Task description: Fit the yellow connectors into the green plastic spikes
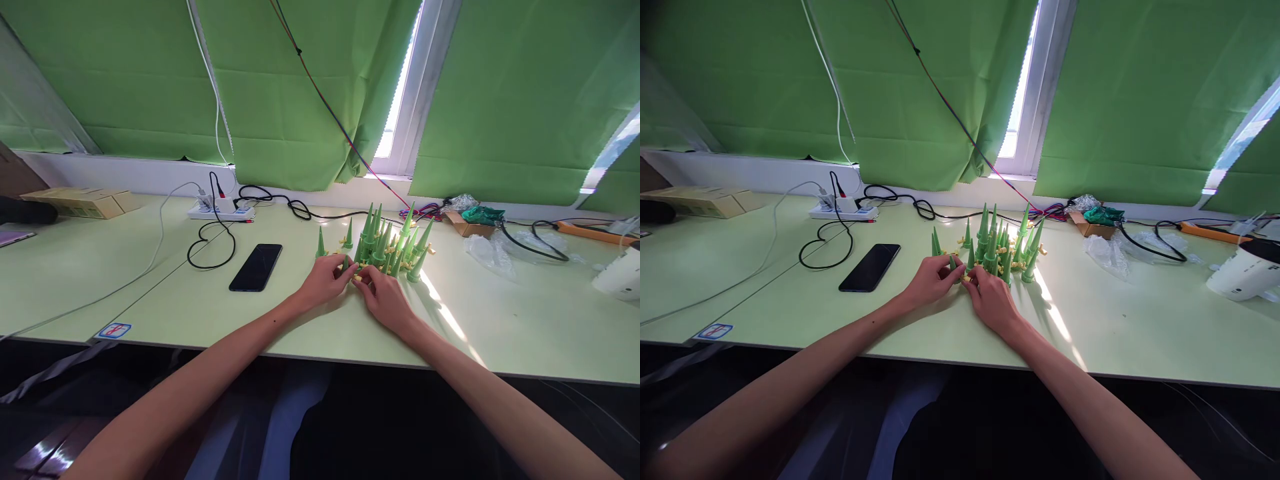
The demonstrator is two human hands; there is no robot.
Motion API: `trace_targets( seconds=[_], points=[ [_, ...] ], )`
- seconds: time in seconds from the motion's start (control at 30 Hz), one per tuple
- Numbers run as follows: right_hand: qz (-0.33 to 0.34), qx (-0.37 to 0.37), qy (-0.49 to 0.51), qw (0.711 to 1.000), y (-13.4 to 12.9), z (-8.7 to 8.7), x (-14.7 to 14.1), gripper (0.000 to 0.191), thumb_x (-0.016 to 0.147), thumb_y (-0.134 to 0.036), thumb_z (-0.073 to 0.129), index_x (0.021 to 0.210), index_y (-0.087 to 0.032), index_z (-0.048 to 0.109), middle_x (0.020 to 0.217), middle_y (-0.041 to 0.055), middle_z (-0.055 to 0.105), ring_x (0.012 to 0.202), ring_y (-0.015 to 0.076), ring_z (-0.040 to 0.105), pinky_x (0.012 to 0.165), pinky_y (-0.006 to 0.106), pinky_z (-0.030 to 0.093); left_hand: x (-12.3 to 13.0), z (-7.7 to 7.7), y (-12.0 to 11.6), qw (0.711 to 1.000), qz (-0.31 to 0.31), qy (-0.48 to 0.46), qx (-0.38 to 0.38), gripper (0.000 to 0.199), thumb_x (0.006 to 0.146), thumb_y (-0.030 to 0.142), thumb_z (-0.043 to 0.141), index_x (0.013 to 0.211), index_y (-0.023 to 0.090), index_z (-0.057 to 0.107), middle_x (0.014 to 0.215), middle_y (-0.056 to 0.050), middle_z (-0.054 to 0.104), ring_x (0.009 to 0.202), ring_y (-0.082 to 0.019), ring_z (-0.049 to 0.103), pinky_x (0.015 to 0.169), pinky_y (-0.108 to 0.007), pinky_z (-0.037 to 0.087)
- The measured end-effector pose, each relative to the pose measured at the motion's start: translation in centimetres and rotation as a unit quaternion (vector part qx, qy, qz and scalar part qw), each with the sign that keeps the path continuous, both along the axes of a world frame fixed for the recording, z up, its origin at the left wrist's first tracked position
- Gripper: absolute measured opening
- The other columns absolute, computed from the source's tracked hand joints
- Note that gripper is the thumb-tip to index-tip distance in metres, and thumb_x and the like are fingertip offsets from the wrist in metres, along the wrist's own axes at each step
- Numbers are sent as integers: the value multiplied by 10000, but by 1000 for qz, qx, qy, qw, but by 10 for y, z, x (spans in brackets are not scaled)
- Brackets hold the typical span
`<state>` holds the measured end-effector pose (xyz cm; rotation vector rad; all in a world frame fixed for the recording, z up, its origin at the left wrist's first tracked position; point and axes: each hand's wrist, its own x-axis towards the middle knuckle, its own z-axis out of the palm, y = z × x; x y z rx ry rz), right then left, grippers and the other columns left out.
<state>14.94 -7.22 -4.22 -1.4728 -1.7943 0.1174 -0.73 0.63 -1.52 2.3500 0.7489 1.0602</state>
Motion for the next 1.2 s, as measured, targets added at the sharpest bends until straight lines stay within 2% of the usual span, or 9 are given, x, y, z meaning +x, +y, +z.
trace_targets(
  seconds=[0.23,0.4,0.47,0.6,0.67,0.83,1.0,1.2],
  points=[
    [-45,-22,-83,995,-1,3,-1,307,1002,-326,383,762,-200,526,681,20,631,590,164,562,561,274,284,-1,2,-2,1000,-24,18,-9,314,920,399,511,751,158,621,542,46,432,503,-83,375,506,-233,298],
    [-46,-37,-92,994,-2,5,-1,345,1010,-330,362,738,-200,531,659,17,626,574,158,559,548,277,258,0,3,-3,999,-26,20,-7,337,924,402,501,718,158,607,535,45,417,509,-88,366,509,-236,298],
    [-42,-39,-72,996,-3,6,-2,314,1008,-342,372,792,-202,552,673,10,636,592,162,573,555,270,275,0,3,-3,1000,-19,14,-6,346,923,409,501,703,158,592,547,41,438,510,-87,368,508,-236,302],
    [-20,-37,-9,999,-4,7,-3,180,969,-354,480,1057,-212,547,737,-20,670,619,156,593,600,252,348,1,2,-2,1000,-9,1,-13,354,924,424,498,711,157,590,576,28,501,509,-86,394,502,-234,317],
    [-13,-31,0,999,-4,7,-3,177,947,-325,520,1081,-210,529,770,-20,677,630,156,596,614,251,368,1,2,-2,1000,1,-1,-18,349,920,430,503,727,157,603,565,27,503,499,-88,396,487,-233,311],
    [-11,-17,-20,1000,-2,4,-2,103,961,-279,477,981,-198,537,825,18,682,709,178,619,634,261,385,1,2,-1,1000,9,0,-14,345,914,429,510,727,156,608,566,23,507,488,-86,379,477,-234,306],
    [-22,-28,-57,998,-2,4,-1,220,997,-309,405,872,-200,549,792,31,675,664,174,606,609,266,358,1,2,-1,1000,-7,10,-3,360,922,420,493,701,154,594,599,12,524,508,-89,389,500,-239,324],
    [-43,-50,-79,995,-2,6,-2,332,1015,-350,349,785,-206,539,670,17,630,591,172,580,555,274,296,1,2,-1,1000,4,22,13,345,920,410,499,708,157,597,567,24,488,510,-95,386,515,-246,318]
  ],
)
